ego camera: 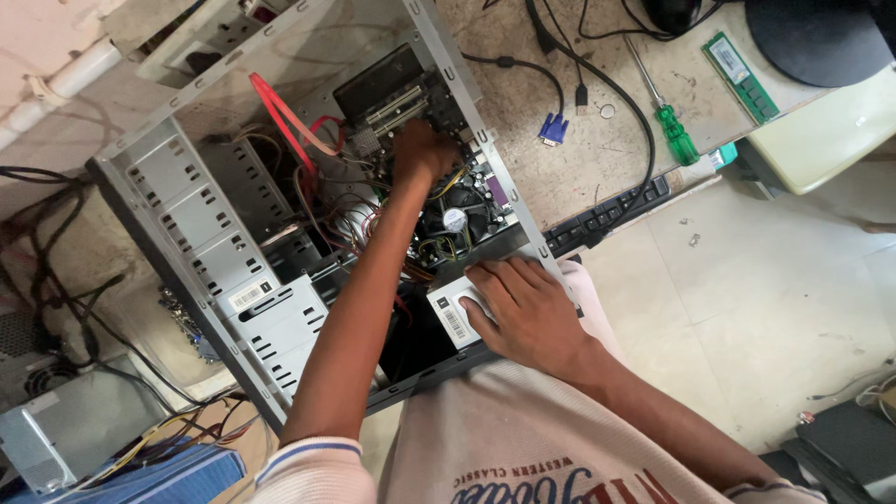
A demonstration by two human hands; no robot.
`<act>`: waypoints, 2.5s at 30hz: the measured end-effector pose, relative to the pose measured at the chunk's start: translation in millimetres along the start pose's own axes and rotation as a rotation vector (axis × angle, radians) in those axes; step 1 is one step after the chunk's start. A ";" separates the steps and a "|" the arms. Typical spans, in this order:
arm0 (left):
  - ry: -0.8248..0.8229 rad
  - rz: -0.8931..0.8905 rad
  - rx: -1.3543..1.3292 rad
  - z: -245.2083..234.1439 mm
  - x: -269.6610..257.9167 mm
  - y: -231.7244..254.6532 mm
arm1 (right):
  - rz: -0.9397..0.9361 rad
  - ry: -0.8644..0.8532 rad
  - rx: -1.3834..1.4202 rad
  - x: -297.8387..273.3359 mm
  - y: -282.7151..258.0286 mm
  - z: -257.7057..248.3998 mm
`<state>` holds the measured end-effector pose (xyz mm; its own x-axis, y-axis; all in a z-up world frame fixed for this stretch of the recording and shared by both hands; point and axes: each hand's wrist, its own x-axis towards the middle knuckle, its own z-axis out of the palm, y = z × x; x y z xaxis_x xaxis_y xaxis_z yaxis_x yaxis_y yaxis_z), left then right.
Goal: The person is working inside an open desktop computer case, manipulating various internal cables and components. They connect and disconnect power and data cables to the motherboard and hard drive, organizing the wiring within the chassis. The task involves troubleshooting or assembling the internal connections of the computer.
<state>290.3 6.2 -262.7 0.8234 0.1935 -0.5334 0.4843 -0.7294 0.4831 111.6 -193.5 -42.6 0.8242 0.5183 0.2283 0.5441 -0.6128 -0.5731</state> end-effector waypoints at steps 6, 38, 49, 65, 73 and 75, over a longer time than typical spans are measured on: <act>-0.057 0.006 0.140 -9.4 2.5 8.0 | -0.033 -0.004 0.032 -0.2 -0.5 -4.5; 0.007 -0.222 0.235 -28.8 -24.1 5.3 | -0.385 -0.157 0.109 30.5 60.6 -22.4; 0.054 -0.027 0.370 -7.3 -14.4 -28.9 | -0.344 -0.152 0.160 25.5 64.8 -17.0; 0.025 -0.097 0.241 -21.4 -19.5 -1.3 | -0.391 -0.150 0.149 30.7 62.2 -21.7; 0.031 -0.064 0.276 -22.2 -16.0 -4.0 | -0.426 -0.159 0.134 29.4 60.4 -21.0; 0.060 -0.017 0.287 -24.9 -25.1 4.8 | -0.424 -0.129 0.144 26.8 60.9 -19.6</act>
<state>279.3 14.2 -229.7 0.8360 0.2397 -0.4936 0.4020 -0.8798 0.2537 169.9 -228.7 -56.0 0.5030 0.7804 0.3716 0.7936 -0.2466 -0.5562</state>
